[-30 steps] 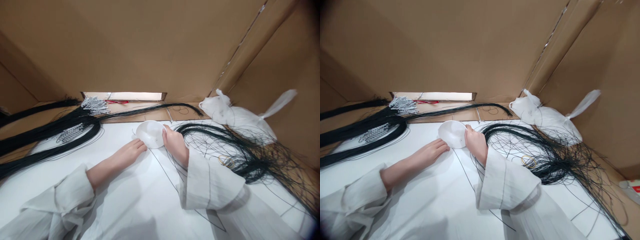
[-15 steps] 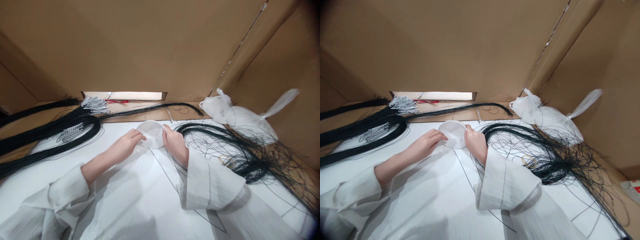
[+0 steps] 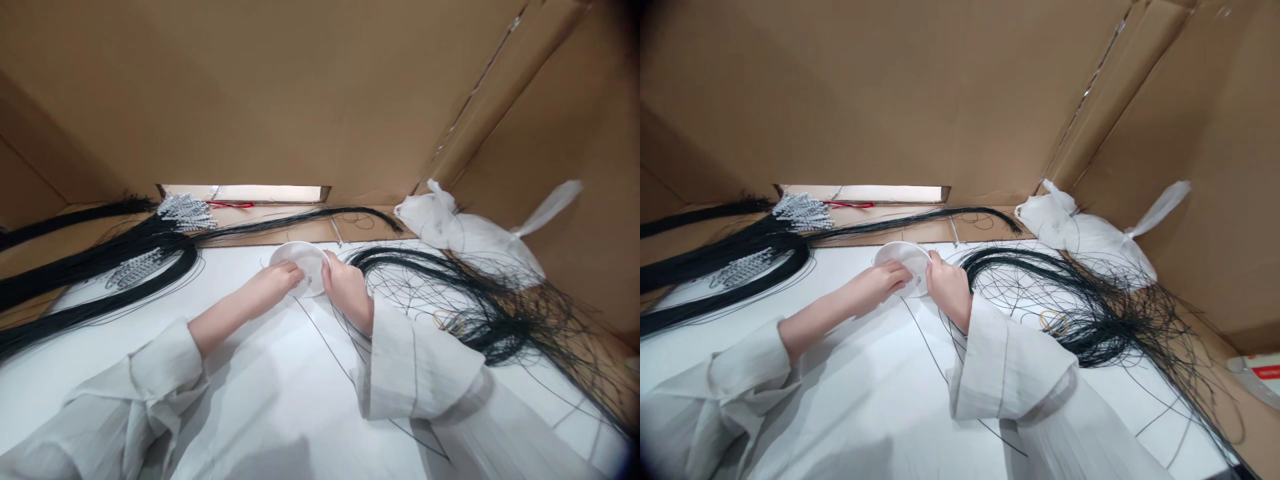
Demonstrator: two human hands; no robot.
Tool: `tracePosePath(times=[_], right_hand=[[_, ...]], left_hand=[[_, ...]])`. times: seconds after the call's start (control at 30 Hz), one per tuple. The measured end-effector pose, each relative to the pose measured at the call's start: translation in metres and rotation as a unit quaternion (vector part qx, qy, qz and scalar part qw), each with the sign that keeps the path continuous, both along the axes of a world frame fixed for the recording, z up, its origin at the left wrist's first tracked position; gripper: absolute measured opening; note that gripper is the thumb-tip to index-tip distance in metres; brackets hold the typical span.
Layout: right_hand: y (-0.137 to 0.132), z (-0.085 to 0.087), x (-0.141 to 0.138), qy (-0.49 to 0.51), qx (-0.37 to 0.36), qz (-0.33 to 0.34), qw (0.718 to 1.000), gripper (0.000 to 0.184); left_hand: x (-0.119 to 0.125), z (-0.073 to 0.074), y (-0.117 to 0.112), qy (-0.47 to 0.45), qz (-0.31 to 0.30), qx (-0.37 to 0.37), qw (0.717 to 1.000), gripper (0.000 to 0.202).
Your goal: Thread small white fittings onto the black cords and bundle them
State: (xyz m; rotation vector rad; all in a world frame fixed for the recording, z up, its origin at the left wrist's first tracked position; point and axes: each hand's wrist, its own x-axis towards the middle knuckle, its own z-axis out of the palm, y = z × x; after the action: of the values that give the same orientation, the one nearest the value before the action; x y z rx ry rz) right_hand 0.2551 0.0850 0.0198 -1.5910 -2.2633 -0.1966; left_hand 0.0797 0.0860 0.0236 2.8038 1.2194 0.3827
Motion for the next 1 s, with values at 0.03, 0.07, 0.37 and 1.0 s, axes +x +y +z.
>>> tracePosePath(times=[0.03,0.07,0.37,1.0], right_hand=[[0.0002,0.0,-0.0002,-0.001,-0.001,-0.002,1.0,0.033],[0.0003,0.0001,-0.0004,-0.001,-0.003,-0.003,1.0,0.033],[-0.0001,0.0017,-0.0011,-0.006,-0.009,-0.004,1.0,0.034],[-0.0008,0.0012,-0.002,-0.009,-0.016,0.005,1.0,0.034]], left_hand=[[0.002,0.0003,0.0013,0.001,0.003,-0.001,1.0,0.02],[0.0037,0.0005,0.0022,0.002,0.006,-0.003,1.0,0.02],[0.0059,0.001,0.0013,-0.012,0.035,-0.005,0.999,0.019],[0.0056,0.0052,-0.0014,-0.001,0.02,-0.036,0.999,0.022]])
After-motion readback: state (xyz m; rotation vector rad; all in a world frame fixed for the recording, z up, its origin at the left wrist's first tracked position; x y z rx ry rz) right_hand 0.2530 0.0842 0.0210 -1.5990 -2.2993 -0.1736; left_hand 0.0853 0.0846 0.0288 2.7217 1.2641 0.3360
